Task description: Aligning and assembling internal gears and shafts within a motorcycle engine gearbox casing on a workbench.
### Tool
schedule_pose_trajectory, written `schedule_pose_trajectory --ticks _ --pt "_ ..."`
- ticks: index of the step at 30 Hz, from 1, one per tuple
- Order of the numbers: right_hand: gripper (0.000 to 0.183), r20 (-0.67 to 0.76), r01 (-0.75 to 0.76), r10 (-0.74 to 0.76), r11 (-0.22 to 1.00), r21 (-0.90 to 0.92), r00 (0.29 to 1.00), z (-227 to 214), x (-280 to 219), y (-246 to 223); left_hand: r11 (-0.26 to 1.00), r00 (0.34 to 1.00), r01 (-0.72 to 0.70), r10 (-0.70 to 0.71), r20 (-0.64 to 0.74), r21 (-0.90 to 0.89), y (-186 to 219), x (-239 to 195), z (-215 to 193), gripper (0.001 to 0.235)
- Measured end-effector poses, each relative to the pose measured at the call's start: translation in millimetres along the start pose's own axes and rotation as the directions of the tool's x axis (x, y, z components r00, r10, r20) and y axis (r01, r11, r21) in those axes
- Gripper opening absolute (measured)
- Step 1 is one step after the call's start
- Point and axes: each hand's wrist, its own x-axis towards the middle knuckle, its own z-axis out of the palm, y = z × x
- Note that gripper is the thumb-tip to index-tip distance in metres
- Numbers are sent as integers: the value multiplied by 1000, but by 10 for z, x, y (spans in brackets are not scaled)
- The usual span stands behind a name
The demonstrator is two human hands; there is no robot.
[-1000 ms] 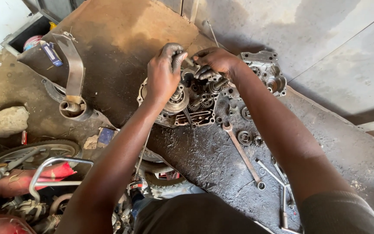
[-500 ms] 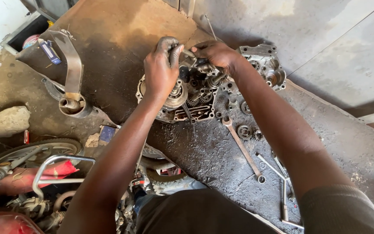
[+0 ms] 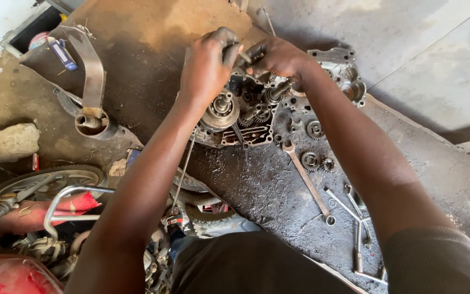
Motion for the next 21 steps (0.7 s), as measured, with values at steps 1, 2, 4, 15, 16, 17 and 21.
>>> schedule_pose_trajectory --ticks 1,2,4,15,16,17,21 --pt "13 2 -3 3 1000 4 1000 23 15 14 1000 1000 2 -2 4 -1 -15 10 21 9" --pt "8 -13 11 -11 999 42 1000 39 26 31 1000 1000 16 -16 0 11 -26 27 47 10" --pt "3 -29 24 -21 996 84 999 78 83 88 999 1000 29 -29 -1 23 -9 33 102 11" --pt "37 186 36 91 811 -584 978 171 376 66 960 964 248 -258 -63 -132 -93 -379 448 57" --pt "37 188 32 96 813 -581 978 205 481 136 959 964 251 -260 -58 -135 -55 -399 451 57" --pt "35 204 48 95 799 -599 974 240 591 206 954 957 257 -273 -95 -157 -22 -419 452 44" --pt "28 266 119 87 733 -670 960 308 982 549 952 939 198 -252 -232 -233 -82 -450 560 24"
